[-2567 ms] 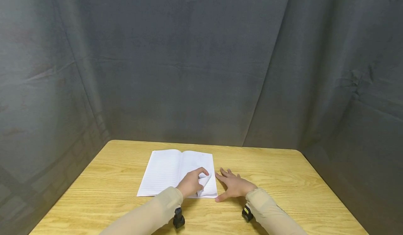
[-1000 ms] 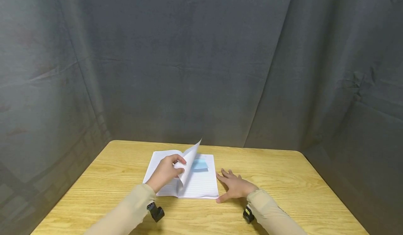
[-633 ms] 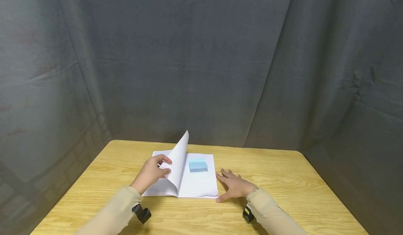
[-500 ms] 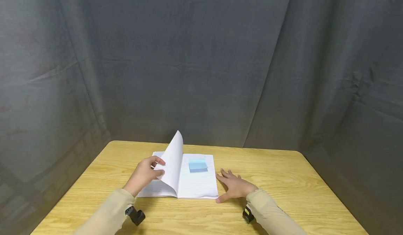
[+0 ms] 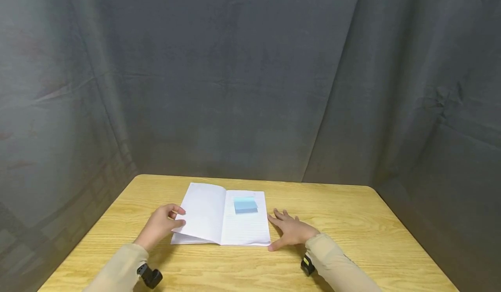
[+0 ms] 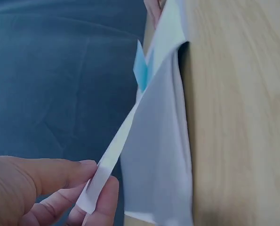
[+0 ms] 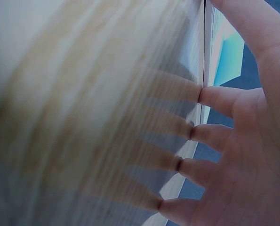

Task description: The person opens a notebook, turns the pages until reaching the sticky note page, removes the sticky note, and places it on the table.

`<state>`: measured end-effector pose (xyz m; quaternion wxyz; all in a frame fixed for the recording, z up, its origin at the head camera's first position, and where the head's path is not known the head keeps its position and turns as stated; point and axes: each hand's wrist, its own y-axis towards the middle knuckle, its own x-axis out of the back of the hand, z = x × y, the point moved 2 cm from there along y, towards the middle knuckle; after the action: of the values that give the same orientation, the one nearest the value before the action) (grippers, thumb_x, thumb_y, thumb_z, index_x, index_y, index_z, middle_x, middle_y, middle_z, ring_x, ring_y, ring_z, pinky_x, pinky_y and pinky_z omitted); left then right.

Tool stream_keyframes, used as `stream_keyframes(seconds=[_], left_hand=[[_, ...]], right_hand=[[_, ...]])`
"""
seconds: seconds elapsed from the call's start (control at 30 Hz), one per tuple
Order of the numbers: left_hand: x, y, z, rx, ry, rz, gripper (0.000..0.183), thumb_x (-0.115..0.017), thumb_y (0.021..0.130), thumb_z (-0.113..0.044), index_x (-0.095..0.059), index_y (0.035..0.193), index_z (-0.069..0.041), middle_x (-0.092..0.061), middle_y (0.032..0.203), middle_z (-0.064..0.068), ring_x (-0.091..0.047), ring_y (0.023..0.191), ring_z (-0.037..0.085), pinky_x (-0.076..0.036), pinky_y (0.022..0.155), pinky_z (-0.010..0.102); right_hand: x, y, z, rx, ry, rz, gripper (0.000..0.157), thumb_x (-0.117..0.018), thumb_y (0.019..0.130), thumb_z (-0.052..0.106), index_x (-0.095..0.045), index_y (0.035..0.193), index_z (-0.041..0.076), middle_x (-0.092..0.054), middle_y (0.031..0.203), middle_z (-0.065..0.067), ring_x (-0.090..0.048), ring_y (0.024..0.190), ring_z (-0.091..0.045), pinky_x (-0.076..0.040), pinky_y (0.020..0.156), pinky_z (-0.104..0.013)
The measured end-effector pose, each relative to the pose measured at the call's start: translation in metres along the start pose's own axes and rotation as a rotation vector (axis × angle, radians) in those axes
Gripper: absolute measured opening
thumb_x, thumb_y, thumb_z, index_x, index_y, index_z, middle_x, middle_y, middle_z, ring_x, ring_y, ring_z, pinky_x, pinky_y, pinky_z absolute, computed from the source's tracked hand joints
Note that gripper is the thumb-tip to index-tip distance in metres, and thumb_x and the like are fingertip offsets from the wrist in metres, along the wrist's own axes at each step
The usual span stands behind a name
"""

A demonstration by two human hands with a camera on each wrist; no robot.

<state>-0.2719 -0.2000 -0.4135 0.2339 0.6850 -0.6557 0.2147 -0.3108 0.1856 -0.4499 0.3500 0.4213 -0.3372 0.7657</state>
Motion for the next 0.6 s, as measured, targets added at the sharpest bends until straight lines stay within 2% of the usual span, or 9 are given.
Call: stream_keyframes(seconds=[0.23, 0.6], left_hand=[[-0.005, 0.005, 0.018, 0.057, 0.008, 0.013, 0.024, -0.073, 0.077, -0.001, -0.063, 0.099, 0.001, -0.044, 0.078, 0.006, -0.044, 0.066, 0.018, -0.042, 0.053, 0.026], [-0.015, 0.009, 0.035, 0.083, 0.035, 0.038, 0.022, -0.074, 0.073, 0.0, -0.063, 0.093, -0.001, -0.048, 0.075, 0.007, -0.046, 0.054, 0.015, -0.041, 0.051, 0.027]], right_hand=[[0.001, 0.002, -0.002, 0.005, -0.007, -0.003, 0.102, -0.071, 0.074, 0.063, -0.027, 0.153, 0.014, -0.011, 0.16, -0.019, -0.01, 0.144, -0.049, -0.011, 0.106, -0.074], [-0.001, 0.001, -0.001, -0.002, -0.002, 0.007, 0.103, -0.071, 0.075, 0.063, -0.025, 0.153, 0.014, -0.011, 0.16, -0.019, -0.008, 0.144, -0.049, -0.011, 0.106, -0.074]])
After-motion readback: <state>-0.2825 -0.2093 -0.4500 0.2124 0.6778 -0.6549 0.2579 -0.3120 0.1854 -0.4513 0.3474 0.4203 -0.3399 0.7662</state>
